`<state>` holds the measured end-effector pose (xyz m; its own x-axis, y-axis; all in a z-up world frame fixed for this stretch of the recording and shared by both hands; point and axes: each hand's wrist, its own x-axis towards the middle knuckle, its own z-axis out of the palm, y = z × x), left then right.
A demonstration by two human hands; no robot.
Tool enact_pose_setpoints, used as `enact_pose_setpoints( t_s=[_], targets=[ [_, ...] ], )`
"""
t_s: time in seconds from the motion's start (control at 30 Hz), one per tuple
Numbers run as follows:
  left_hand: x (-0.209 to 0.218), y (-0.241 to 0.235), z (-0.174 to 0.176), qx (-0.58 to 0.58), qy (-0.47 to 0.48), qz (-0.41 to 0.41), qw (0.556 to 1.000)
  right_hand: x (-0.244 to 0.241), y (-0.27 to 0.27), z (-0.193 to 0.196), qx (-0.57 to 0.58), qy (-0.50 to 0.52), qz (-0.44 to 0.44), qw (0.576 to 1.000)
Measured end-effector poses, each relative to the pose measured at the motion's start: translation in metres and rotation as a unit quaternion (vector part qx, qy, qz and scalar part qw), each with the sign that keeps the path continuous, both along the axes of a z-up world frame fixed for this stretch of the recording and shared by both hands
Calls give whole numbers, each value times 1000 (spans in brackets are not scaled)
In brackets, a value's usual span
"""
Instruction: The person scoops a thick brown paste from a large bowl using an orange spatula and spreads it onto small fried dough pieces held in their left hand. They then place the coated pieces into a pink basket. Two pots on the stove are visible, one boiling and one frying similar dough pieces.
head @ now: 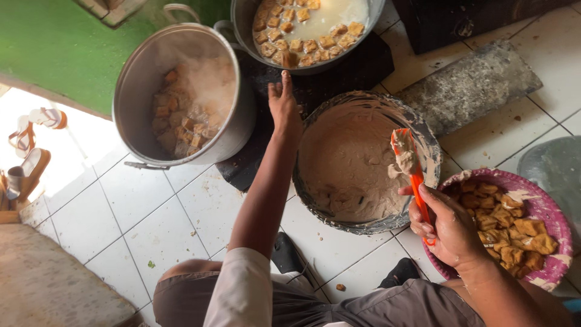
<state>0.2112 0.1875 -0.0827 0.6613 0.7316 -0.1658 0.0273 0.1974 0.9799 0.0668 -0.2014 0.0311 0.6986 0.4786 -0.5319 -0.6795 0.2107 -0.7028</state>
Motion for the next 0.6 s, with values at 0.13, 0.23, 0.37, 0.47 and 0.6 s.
enact_pose_setpoints(
  t_s=[0.13, 0.23, 0.37, 0.47, 0.6],
  targets=[
    [-44, -77, -9, 153, -37, -42, 987, 11, -7, 10, 18, 8, -9, 1000],
    [-123, -181, -46, 158, 3, -187, 969, 19, -15, 12, 10, 17, -14, 1000],
    [-195, -278, -87, 342, -28, -472, 812, 33, -29, 18, 8, -16, -15, 1000],
    [-210, -337, -130, 495, 33, -575, 650, 34, -37, 24, 30, -33, -28, 999],
    [-179, -403, -192, 671, 138, -535, 494, 33, -38, 36, 42, -53, -35, 997]
  ],
)
